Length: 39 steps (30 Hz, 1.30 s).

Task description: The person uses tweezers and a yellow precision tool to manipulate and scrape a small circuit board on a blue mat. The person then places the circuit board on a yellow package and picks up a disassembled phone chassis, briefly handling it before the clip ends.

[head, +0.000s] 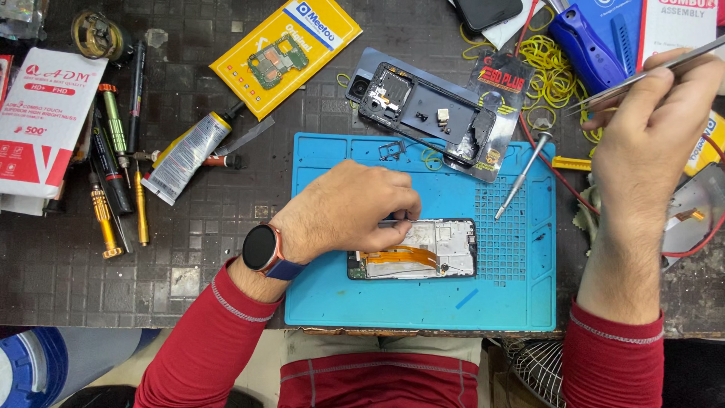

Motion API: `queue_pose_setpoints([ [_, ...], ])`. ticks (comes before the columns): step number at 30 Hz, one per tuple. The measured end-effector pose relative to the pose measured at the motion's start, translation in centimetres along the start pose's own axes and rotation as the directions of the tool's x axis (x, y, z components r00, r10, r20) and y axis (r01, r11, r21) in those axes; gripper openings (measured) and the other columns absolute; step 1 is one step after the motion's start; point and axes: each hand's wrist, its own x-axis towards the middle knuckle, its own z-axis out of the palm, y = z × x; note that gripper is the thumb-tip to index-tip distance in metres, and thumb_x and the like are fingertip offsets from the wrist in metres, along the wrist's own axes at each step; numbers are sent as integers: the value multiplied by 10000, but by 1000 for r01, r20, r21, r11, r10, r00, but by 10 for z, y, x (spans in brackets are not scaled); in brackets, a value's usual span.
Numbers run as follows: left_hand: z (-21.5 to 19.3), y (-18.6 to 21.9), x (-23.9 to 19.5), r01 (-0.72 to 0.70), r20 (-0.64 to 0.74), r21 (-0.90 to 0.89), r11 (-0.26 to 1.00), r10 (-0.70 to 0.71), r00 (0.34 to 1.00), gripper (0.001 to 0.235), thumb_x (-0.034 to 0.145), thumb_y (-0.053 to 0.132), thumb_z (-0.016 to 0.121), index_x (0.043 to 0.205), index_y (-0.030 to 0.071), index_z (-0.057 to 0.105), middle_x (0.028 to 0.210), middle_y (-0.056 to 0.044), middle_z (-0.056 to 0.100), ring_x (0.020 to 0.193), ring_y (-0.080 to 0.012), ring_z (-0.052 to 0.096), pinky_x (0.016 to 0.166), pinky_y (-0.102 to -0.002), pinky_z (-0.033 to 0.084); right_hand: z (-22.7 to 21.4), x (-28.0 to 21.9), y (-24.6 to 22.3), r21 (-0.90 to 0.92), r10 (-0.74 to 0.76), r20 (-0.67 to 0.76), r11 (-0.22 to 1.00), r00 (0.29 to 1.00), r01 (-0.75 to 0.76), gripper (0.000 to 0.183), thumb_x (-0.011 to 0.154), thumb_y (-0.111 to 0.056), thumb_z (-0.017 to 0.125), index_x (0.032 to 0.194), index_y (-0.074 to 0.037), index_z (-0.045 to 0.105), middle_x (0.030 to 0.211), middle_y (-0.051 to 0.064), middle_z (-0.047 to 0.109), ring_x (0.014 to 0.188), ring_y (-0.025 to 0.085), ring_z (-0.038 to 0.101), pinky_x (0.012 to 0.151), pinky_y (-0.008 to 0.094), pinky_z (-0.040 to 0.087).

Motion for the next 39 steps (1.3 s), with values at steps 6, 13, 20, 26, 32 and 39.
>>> queue_pose_setpoints([
  [6, 0, 0, 0, -5, -6, 4, 1000, 5, 1000, 112, 850, 235, 686, 874, 132, 721, 827, -17, 674, 804, -234, 694, 645, -398, 540, 9, 4, -26, 264, 118, 109, 954, 987, -143, 133, 1151, 36, 392, 1262, -16, 343, 1060, 69, 547, 789, 118, 674, 694, 261, 618],
  [13, 0, -1, 0, -1, -1, -6, 1000, 1, 1000, 97, 847, 228, 682, 855, 137, 715, 815, -11, 654, 811, -230, 685, 658, -397, 538, 17, -7, -62, 268, 123, 387, 933, 914, -239, 241, 1041, 62, 550, 1274, 24, 501, 1066, 11, 591, 914, 48, 598, 797, 200, 521],
  [20, 4, -2, -1, -73, -61, -3, 997, 73, 995, 102, 865, 221, 695, 924, 146, 731, 860, -22, 634, 895, -230, 672, 686, -391, 542, 26, -25, -79, 173, 102, 568, 955, 817, -240, 154, 1022, 16, 626, 1175, 24, 613, 922, -15, 600, 818, 24, 547, 677, 205, 466],
  [26, 6, -2, -1, -80, -59, -17, 997, 79, 995, 123, 856, 227, 711, 953, 164, 754, 892, -15, 643, 916, -222, 673, 708, -382, 548, 20, -47, -88, 316, 155, 623, 846, 767, -428, 329, 917, 29, 686, 1197, 26, 513, 1007, 5, 628, 829, 59, 634, 657, 216, 539],
  [32, 1, 0, -1, -69, -46, -39, 997, 67, 997, 178, 851, 302, 753, 960, 161, 755, 899, -10, 651, 926, -229, 671, 717, -385, 543, 17, -78, -81, 361, 194, 557, 819, 808, -446, 372, 967, 1, 607, 1329, 5, 519, 946, 61, 659, 768, 99, 643, 672, 249, 553],
  [39, -1, 12, -4, -140, -21, 0, 990, 140, 990, 762, 493, 545, 909, 1082, 117, 684, 999, -62, 604, 966, -284, 610, 761, -427, 507, 14, -88, -58, 531, 236, 244, 779, 940, -334, 178, 1085, -25, 570, 1256, -12, 524, 992, 99, 664, 840, 161, 665, 756, 318, 587],
])
